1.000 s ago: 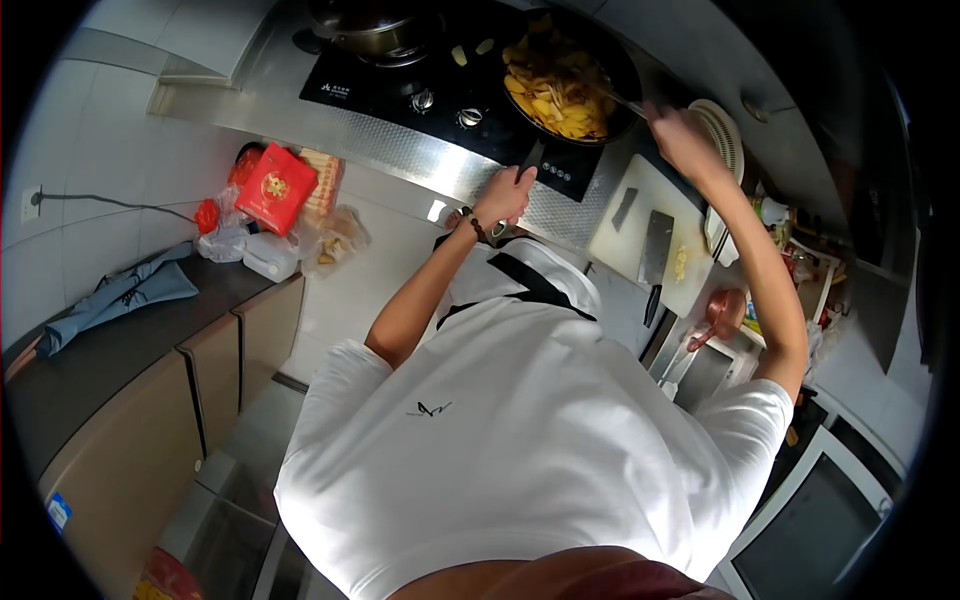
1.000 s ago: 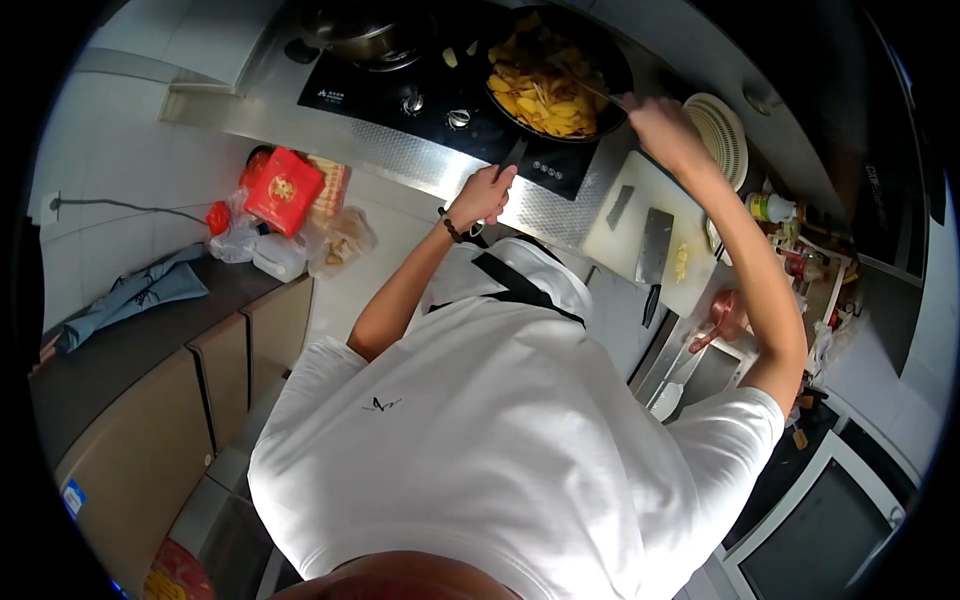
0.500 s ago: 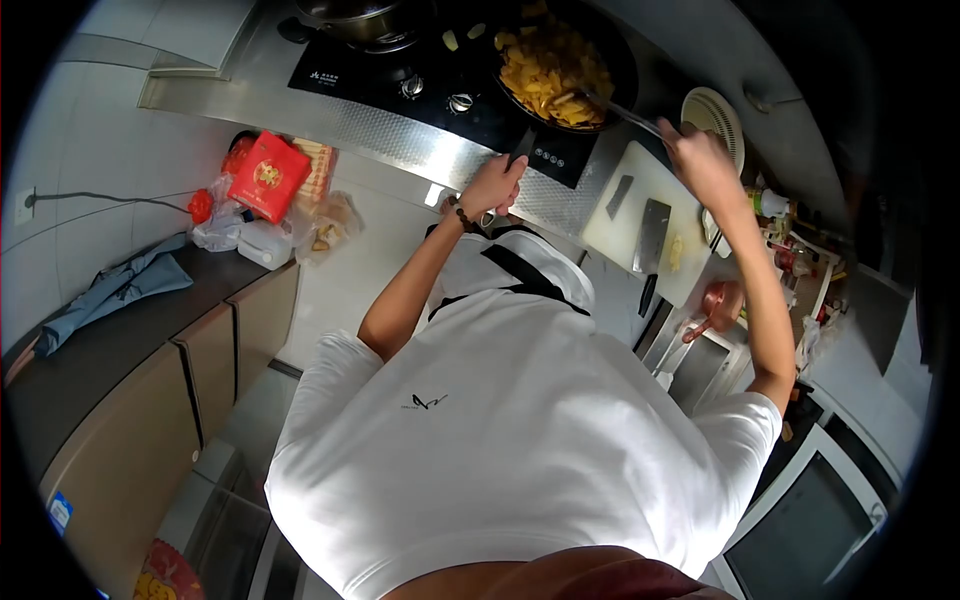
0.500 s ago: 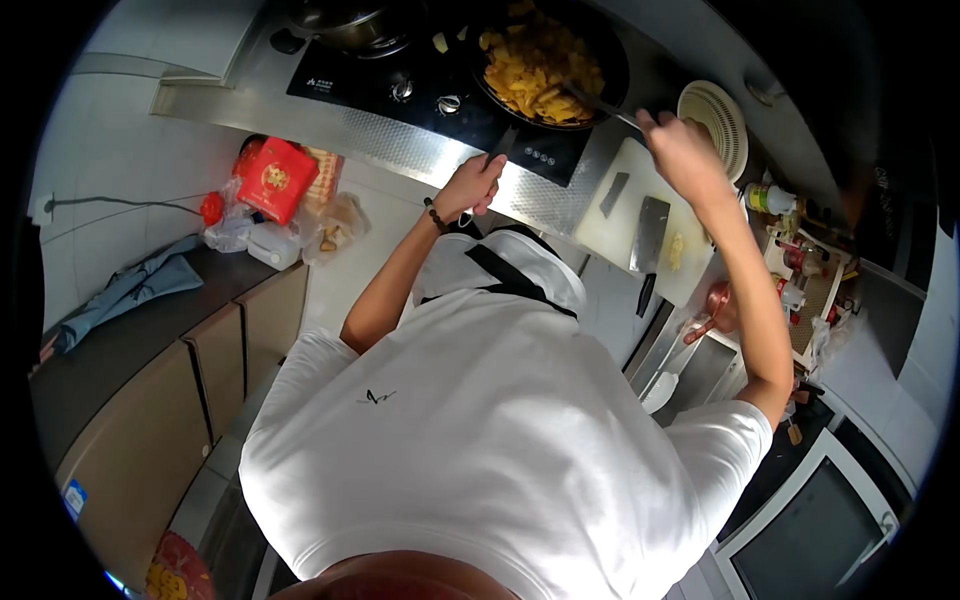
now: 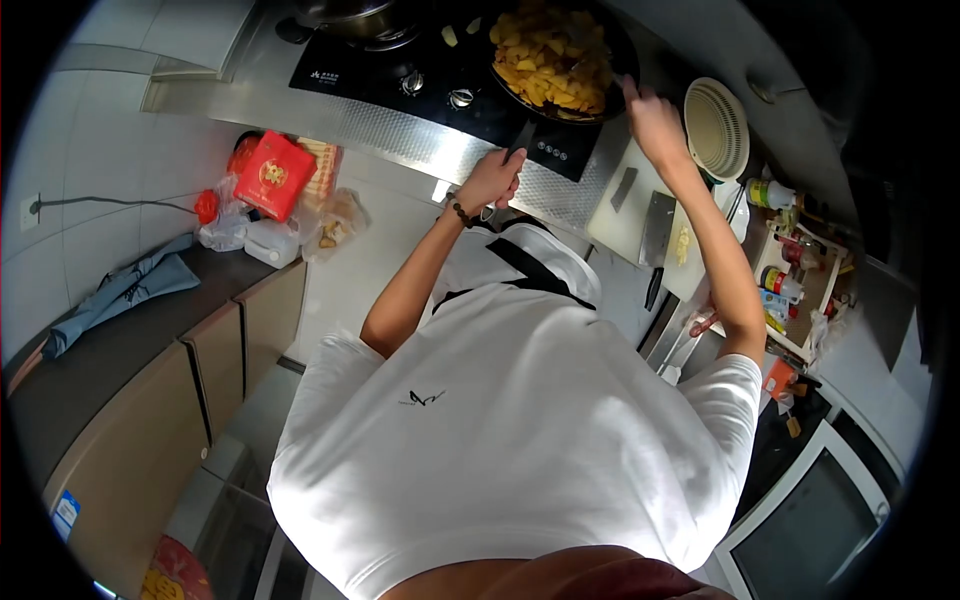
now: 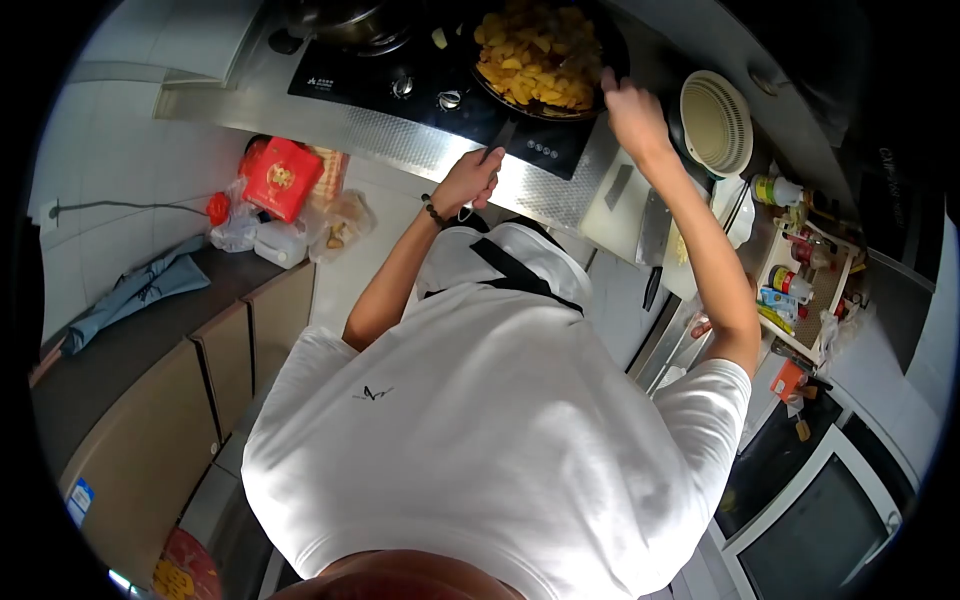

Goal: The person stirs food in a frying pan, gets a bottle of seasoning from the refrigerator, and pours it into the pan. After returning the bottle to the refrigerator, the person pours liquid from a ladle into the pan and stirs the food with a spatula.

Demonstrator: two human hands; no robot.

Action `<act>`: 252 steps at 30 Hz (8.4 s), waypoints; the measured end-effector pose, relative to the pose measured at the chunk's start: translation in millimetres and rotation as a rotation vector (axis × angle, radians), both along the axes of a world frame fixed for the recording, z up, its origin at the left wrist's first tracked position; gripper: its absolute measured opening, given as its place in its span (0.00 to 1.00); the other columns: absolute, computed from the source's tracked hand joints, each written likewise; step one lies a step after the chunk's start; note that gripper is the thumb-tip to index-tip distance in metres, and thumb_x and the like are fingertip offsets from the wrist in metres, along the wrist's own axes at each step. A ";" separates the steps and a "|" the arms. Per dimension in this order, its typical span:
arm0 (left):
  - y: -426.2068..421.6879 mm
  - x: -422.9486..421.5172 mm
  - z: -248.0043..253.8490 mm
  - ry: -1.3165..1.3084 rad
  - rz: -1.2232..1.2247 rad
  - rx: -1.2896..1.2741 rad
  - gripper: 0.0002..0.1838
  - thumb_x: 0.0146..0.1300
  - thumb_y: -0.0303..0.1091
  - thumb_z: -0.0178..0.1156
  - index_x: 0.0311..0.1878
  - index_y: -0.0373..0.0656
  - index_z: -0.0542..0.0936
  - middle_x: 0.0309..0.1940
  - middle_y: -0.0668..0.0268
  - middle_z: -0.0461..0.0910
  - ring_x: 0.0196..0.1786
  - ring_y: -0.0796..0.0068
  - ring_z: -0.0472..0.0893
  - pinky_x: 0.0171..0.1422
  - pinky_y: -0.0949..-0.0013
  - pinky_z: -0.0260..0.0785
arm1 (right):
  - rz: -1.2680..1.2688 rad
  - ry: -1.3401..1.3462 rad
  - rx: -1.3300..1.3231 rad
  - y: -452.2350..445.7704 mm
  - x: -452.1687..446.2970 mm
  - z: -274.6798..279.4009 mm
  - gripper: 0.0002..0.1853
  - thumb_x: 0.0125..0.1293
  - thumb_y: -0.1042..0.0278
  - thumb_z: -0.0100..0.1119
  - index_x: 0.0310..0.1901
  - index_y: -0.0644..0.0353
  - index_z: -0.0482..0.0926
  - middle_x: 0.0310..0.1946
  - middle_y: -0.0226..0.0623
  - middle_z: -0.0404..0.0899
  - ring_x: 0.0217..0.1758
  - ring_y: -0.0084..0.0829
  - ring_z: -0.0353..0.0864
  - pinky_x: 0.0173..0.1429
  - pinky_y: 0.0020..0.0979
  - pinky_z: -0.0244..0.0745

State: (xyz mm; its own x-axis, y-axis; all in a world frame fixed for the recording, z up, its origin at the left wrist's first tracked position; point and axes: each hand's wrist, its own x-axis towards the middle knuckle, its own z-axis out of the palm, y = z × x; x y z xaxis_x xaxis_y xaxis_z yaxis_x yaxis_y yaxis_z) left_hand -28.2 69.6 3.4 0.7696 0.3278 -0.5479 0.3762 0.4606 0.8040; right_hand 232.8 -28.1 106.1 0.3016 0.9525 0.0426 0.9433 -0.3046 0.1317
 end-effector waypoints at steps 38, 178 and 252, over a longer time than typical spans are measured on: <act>-1.4 3.3 -11.6 0.001 0.021 0.143 0.25 0.74 0.50 0.50 0.34 0.32 0.72 0.16 0.62 0.75 0.10 0.74 0.71 0.16 0.69 0.65 | 0.293 0.106 -0.242 41.3 25.9 60.9 0.17 0.71 0.73 0.54 0.58 0.68 0.74 0.27 0.52 0.78 0.32 0.51 0.79 0.38 0.48 0.73; -30.5 6.3 -6.9 -0.035 0.104 -0.157 0.20 0.75 0.52 0.50 0.37 0.42 0.71 0.20 0.68 0.71 0.13 0.81 0.66 0.15 0.73 0.63 | -1.015 0.604 -0.665 103.2 180.3 77.6 0.14 0.65 0.57 0.59 0.35 0.61 0.82 0.20 0.38 0.78 0.20 0.34 0.73 0.25 0.37 0.67; -25.0 4.6 6.2 -0.005 0.078 -0.244 0.22 0.75 0.52 0.50 0.35 0.41 0.70 0.18 0.67 0.68 0.12 0.80 0.63 0.14 0.72 0.56 | -0.053 0.001 0.000 -43.7 -31.1 53.2 0.17 0.64 0.73 0.57 0.55 0.56 0.80 0.30 0.48 0.81 0.32 0.50 0.82 0.36 0.47 0.77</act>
